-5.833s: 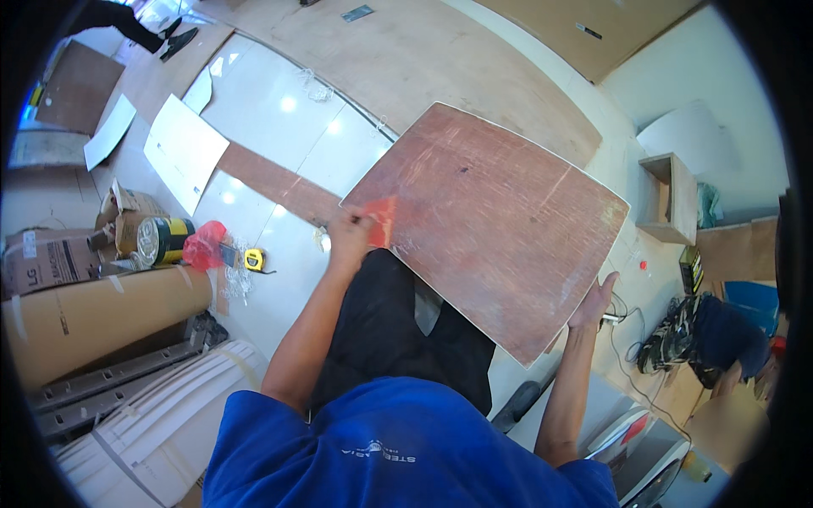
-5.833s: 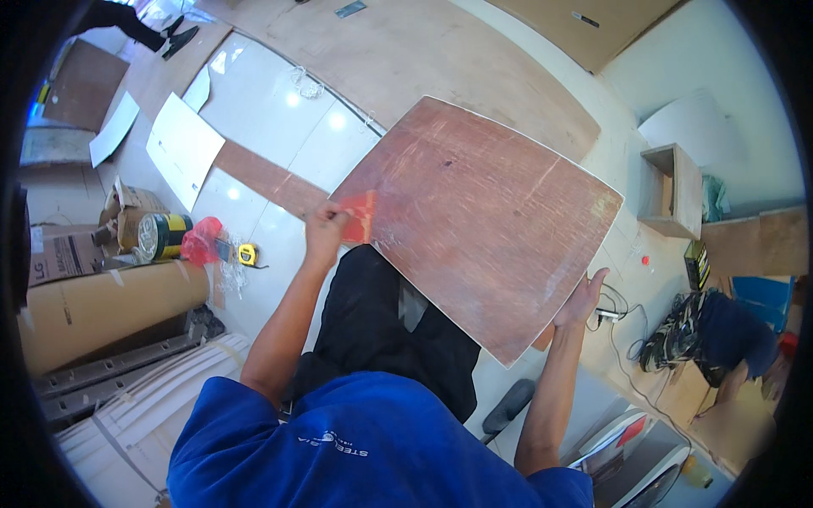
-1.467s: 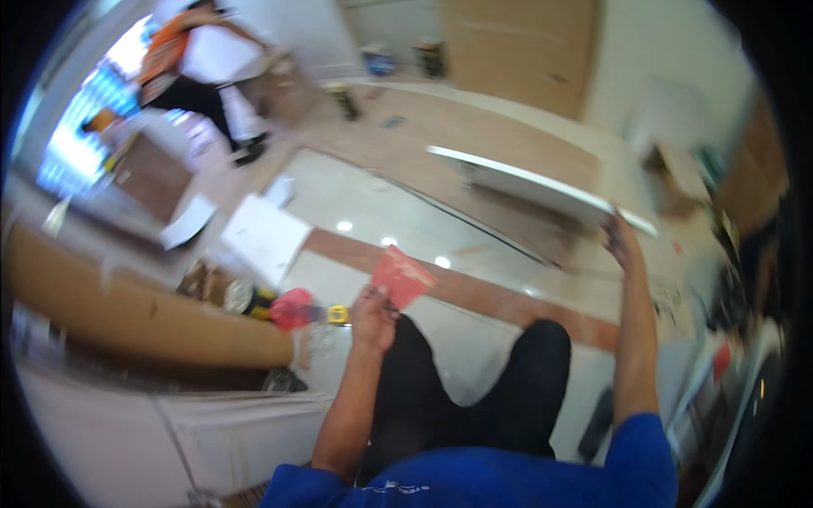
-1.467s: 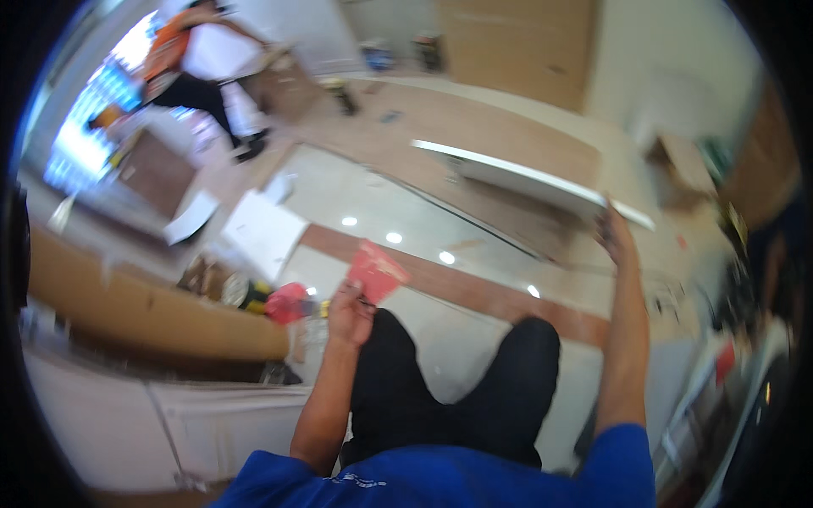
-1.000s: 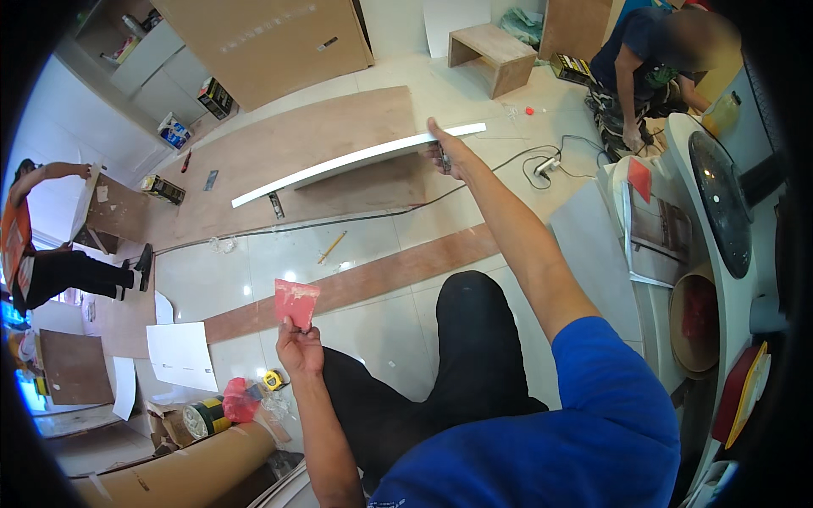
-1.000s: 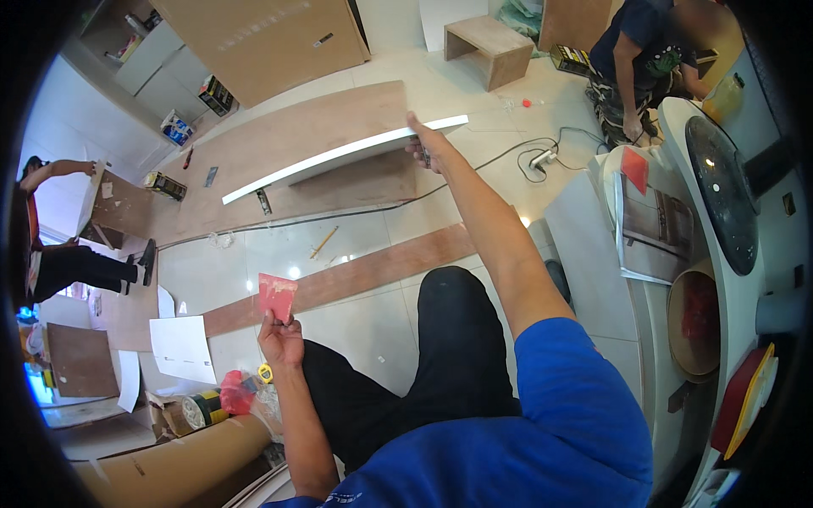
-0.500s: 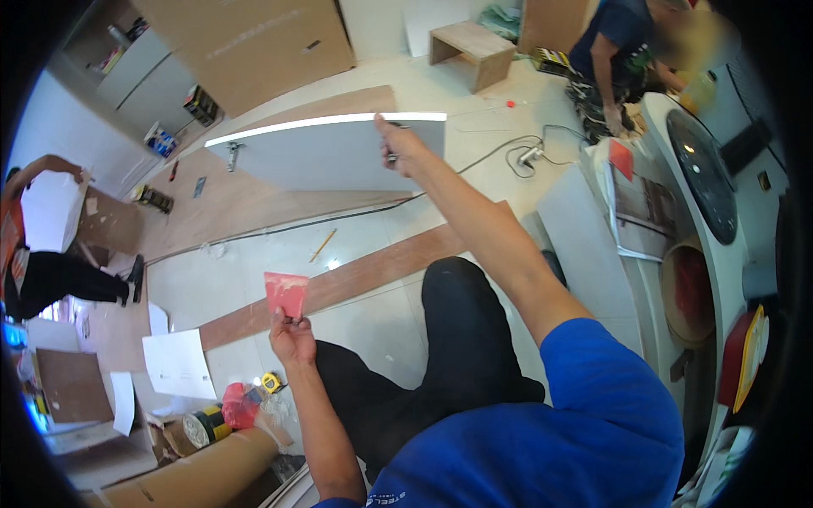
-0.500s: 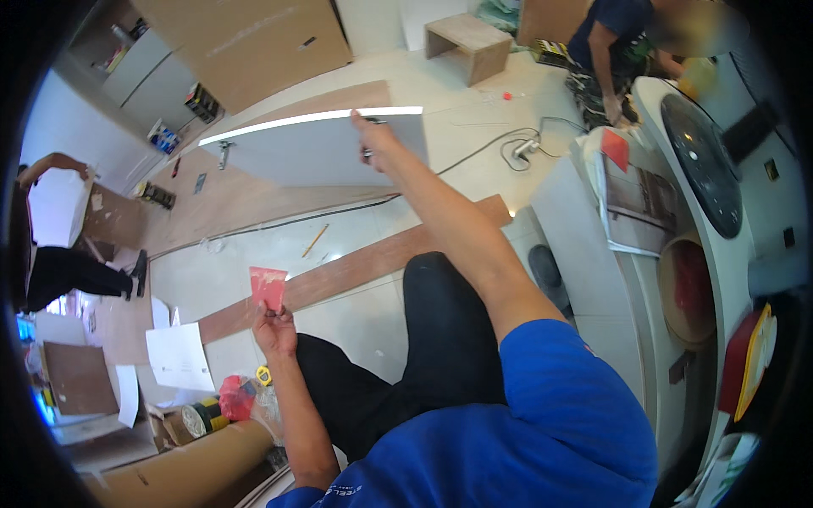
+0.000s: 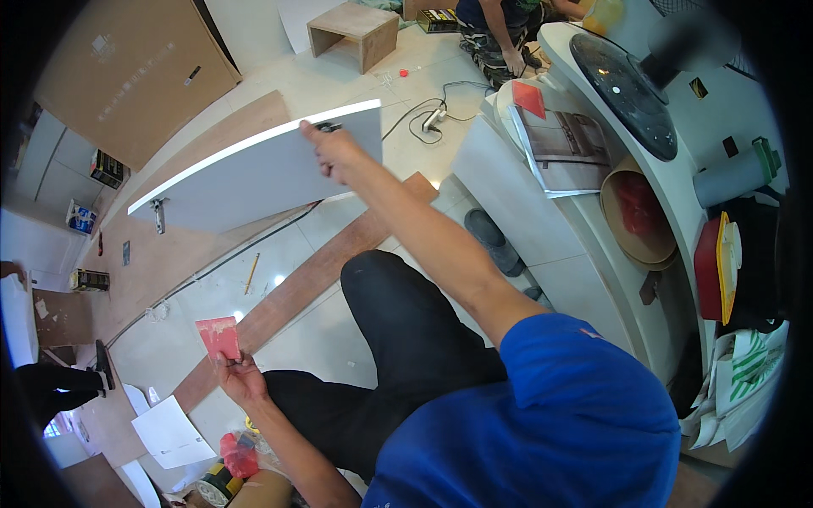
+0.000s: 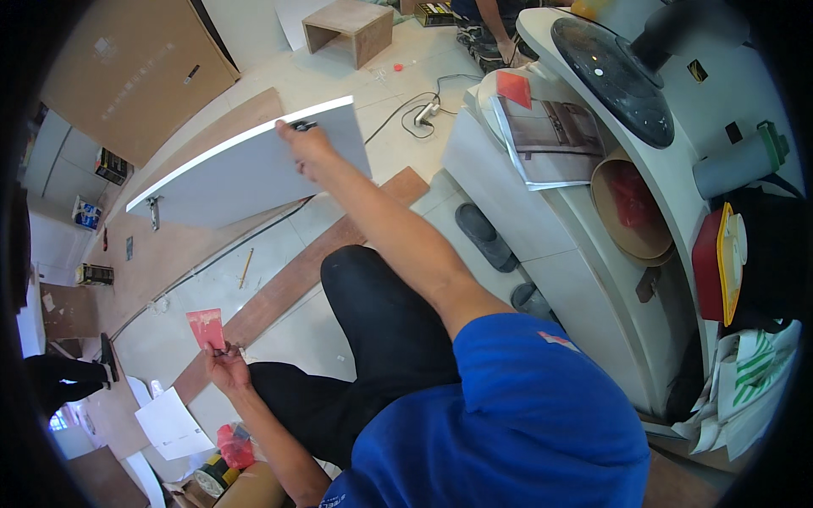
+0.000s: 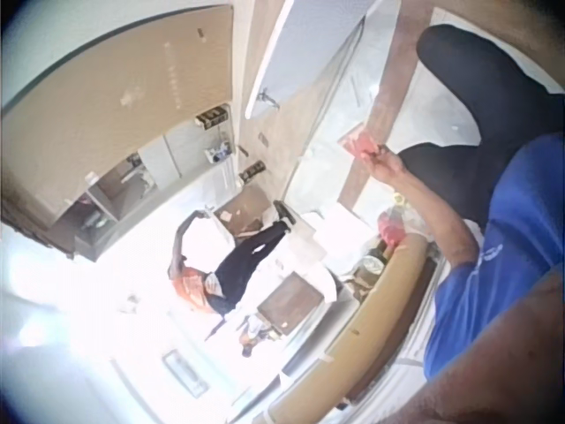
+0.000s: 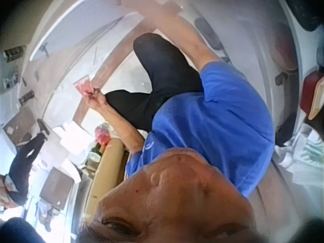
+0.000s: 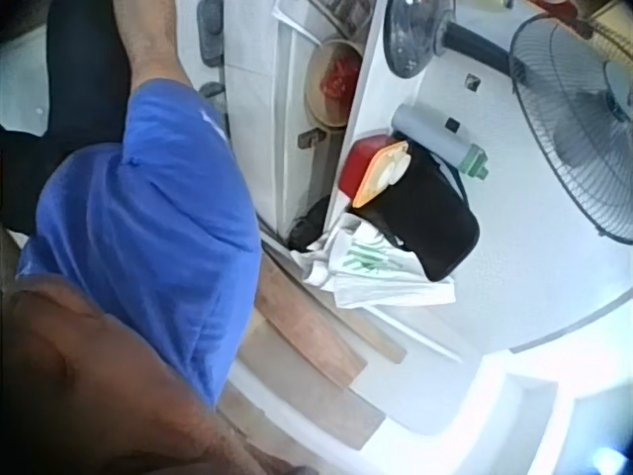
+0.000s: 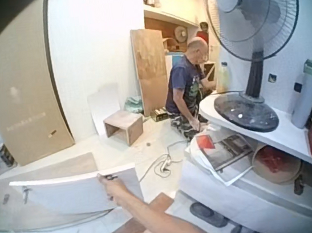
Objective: The person picks up a rectangular wood panel, pours a liquid finish onto it, and spreads the finish evenly using a red plastic card. The person continues to rub the finish into the surface and edges of the panel throughout the clip.
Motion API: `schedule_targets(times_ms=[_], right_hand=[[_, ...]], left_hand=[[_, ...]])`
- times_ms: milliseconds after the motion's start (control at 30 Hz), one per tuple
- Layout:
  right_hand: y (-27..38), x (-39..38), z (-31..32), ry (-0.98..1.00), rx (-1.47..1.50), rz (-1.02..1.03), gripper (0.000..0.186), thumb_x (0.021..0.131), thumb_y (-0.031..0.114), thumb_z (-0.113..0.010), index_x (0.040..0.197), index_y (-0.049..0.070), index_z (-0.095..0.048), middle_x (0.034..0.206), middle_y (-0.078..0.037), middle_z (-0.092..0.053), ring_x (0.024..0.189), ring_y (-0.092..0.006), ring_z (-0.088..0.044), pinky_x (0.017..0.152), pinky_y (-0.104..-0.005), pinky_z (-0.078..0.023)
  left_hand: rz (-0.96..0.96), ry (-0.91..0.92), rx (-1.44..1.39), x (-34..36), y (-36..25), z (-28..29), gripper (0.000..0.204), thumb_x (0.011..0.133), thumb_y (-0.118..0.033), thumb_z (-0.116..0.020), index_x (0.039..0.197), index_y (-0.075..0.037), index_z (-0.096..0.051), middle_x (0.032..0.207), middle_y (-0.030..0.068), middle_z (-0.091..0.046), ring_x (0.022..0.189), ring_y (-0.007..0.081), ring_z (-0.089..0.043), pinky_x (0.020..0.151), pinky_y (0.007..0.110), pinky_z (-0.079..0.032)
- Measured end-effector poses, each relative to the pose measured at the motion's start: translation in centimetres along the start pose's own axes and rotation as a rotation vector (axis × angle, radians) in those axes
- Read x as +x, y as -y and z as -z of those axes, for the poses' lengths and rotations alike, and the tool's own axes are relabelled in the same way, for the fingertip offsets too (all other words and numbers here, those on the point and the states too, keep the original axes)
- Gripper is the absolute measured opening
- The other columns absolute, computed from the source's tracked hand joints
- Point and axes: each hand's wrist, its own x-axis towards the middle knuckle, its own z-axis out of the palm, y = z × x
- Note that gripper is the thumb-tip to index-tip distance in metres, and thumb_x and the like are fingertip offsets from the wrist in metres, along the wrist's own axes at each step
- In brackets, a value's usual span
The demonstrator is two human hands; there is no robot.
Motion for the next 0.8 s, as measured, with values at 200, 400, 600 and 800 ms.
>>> schedule_targets(times_ms=[200,400,600,800], right_hand=[[1.6,0.6,8.7,0.007,-0.065,-0.07,0.048,0.095,0.059,-0.075,0.077,0.022,-0.05,0.066,0.01,-0.037,0.054,-0.0044,-0.031,0.046,-0.022,-0.027],[0.9,-0.9,9.9,0.039,-0.054,-0.055,0.048,0.092,0.057,-0.08,0.089,0.015,-0.058,0.069,0.008,-0.043,0.058,-0.0046,-0.04,0.049,-0.02,-0.032],[1.1,-1.3,10.4,0.091,-0.087,-0.079,0.058,0.093,0.063,-0.076,0.101,0.008,-0.061,0.07,0.009,-0.047,0.056,-0.0024,-0.04,0.049,-0.0188,-0.033],[1.0,-0.6,10.8,0.08,-0.153,-0.046,0.068,0.092,0.065,-0.075,0.112,0.001,-0.061,0.07,0.008,-0.045,0.056,-0.0034,-0.04,0.05,-0.021,-0.034]], left_hand=[[-0.012,-0.061,-0.018,0.3,1.0,-0.9,0.016,0.102,-0.015,-0.068,0.116,-0.008,-0.065,0.104,0.005,-0.072,0.08,0.013,-0.06,0.062,0.029,-0.047],[0.035,-0.009,-0.063,-0.7,2.9,-3.4,0.013,0.101,-0.017,-0.07,0.113,-0.012,-0.067,0.106,0.0012,-0.074,0.081,0.0133,-0.063,0.064,0.029,-0.048],[0.01,-0.131,-0.014,-0.6,3.4,-4.5,0.011,0.1,-0.019,-0.07,0.11,-0.015,-0.067,0.1,-0.0022,-0.073,0.079,0.0108,-0.063,0.063,0.029,-0.046],[0.004,-0.187,-0.094,-0.3,3.7,-3.5,0.011,0.101,-0.021,-0.07,0.107,-0.013,-0.065,0.093,0.0006,-0.071,0.074,0.0143,-0.058,0.064,0.029,-0.044]])
